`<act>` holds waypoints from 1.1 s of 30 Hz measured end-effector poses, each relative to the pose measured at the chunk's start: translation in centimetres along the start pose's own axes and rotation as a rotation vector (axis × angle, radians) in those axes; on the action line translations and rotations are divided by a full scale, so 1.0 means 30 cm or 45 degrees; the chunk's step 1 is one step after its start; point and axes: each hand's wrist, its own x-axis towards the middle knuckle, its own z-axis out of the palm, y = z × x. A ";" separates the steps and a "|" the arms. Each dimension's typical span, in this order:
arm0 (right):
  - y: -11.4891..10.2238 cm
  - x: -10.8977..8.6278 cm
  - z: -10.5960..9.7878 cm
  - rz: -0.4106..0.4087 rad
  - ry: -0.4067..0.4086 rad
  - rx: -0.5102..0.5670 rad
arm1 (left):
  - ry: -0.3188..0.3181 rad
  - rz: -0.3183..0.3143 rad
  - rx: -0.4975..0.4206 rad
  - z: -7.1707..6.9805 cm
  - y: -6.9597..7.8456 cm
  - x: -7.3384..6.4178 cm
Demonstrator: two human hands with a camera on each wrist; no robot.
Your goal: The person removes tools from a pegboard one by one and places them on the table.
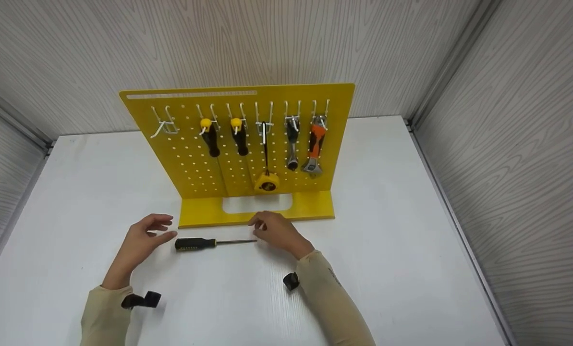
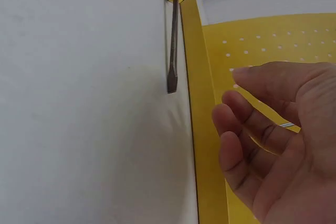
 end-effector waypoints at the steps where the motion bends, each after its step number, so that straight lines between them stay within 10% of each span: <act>1: -0.005 0.002 -0.006 0.001 0.012 0.029 | 0.012 0.019 -0.014 -0.002 0.012 0.003; 17: -0.061 0.051 0.002 0.013 0.304 0.386 | 0.186 0.248 -0.154 0.039 0.186 0.063; 33: -0.168 0.155 0.011 0.013 0.349 0.544 | 0.203 0.403 -0.315 0.096 0.378 0.148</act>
